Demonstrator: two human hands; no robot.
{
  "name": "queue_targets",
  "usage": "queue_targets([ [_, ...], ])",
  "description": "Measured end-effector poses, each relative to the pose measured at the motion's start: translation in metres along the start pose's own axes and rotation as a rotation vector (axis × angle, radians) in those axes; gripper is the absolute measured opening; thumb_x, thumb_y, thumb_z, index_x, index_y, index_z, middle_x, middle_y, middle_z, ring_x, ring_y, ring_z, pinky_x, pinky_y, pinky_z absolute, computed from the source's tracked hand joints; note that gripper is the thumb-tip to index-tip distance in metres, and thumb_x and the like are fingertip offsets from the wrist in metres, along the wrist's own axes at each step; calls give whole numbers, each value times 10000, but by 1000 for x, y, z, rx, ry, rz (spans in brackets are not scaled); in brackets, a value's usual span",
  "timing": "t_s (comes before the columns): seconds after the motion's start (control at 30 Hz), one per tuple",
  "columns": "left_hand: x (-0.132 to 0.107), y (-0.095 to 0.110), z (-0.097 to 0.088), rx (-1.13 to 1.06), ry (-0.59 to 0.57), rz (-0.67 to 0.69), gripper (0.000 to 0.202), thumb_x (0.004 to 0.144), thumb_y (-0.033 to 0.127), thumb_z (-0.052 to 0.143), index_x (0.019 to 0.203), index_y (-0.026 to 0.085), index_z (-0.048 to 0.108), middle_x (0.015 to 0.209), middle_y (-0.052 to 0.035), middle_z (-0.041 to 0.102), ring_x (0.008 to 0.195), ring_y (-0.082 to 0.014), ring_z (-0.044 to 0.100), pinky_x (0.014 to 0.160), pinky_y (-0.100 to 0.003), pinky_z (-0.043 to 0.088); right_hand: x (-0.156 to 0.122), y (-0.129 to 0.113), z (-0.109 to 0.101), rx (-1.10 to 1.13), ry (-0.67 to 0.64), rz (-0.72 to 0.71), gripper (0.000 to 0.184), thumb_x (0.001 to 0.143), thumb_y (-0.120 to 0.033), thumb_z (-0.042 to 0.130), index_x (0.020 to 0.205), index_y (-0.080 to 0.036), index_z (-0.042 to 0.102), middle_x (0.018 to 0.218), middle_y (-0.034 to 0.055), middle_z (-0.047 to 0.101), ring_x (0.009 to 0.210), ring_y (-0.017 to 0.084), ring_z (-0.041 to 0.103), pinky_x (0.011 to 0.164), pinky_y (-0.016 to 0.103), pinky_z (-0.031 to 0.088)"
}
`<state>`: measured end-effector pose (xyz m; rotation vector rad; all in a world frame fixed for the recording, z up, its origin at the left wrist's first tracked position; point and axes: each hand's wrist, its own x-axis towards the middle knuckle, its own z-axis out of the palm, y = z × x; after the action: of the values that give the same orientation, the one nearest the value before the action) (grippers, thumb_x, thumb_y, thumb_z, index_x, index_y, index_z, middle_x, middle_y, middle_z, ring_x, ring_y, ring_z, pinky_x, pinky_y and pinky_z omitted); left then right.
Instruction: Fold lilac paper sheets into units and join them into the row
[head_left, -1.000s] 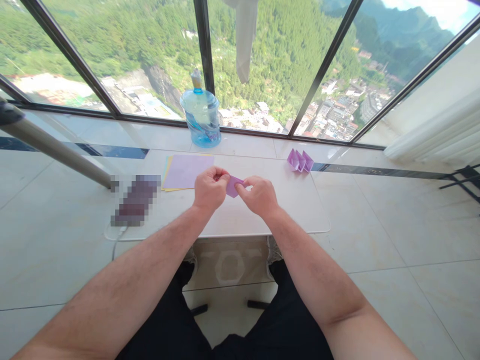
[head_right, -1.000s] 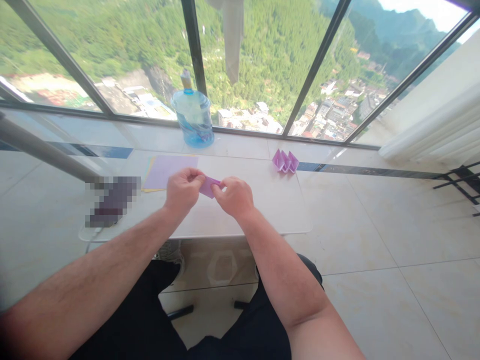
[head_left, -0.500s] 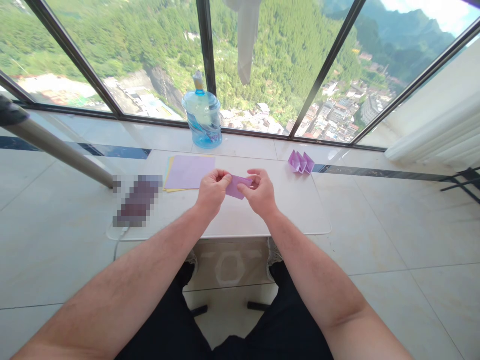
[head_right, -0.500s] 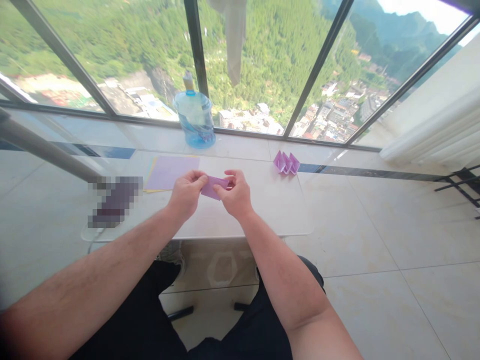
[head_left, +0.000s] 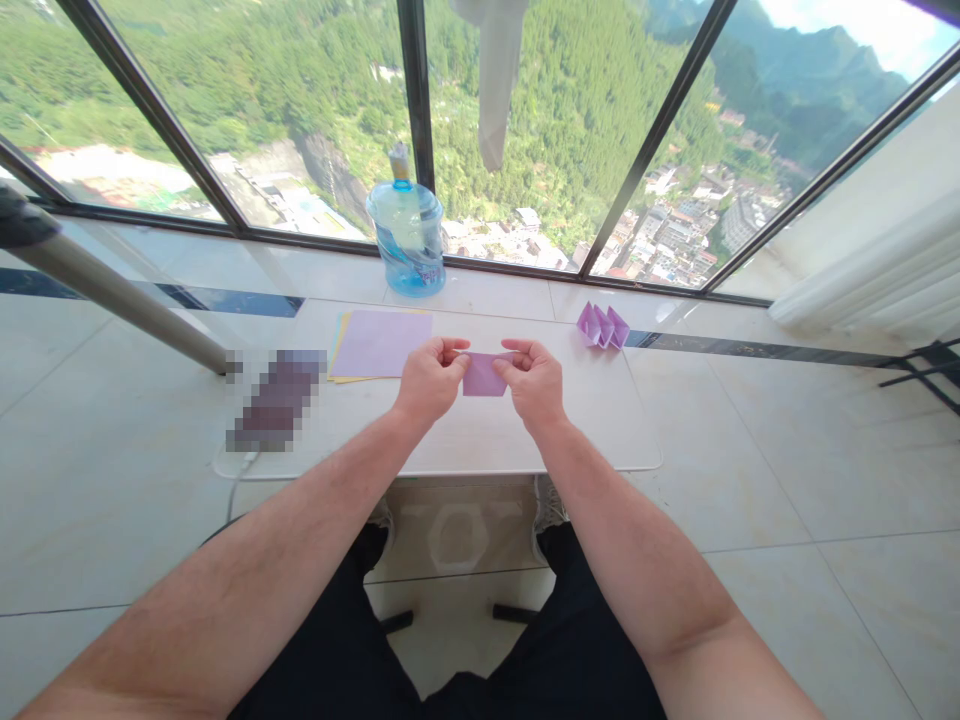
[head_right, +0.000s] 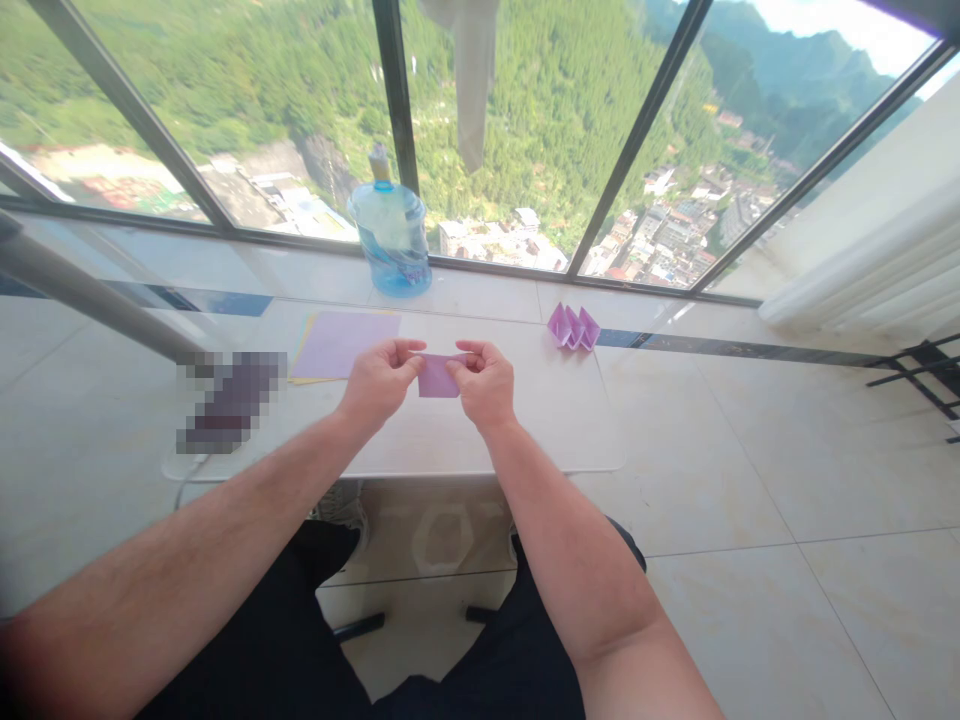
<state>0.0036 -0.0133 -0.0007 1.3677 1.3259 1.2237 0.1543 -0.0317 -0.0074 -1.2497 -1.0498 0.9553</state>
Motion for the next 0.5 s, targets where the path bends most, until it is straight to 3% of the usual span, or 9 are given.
queue_targets([
  [0.07,0,2,-4,103,-32,37,134,714,290,673,793,192,718,693,-16,687,657,-169,599,636,-278,452,1,0,-2,-23,-8,1,364,692,-317,732,1027,-187,671,774,12,742,716,176,697,669,301,556],
  [0.17,1,2,-6,87,-62,-19,101,690,296,683,719,200,693,631,-6,669,578,-154,562,564,-270,417,2,1,-2,-34,-28,41,409,684,-353,750,1047,-183,672,818,31,754,735,184,697,664,305,548],
  [0.37,1,-2,0,-103,-53,-143,133,633,310,715,676,191,675,583,6,608,539,-125,504,510,-246,369,3,2,0,-84,13,28,292,726,-472,709,759,-184,674,710,20,699,677,170,638,622,289,510],
  [0.5,2,-1,1,-62,-86,-191,133,619,314,711,632,192,658,544,7,580,520,-127,488,517,-259,372,5,0,-1,-48,50,-6,248,730,-440,702,737,-192,706,677,0,680,644,155,606,598,273,492],
])
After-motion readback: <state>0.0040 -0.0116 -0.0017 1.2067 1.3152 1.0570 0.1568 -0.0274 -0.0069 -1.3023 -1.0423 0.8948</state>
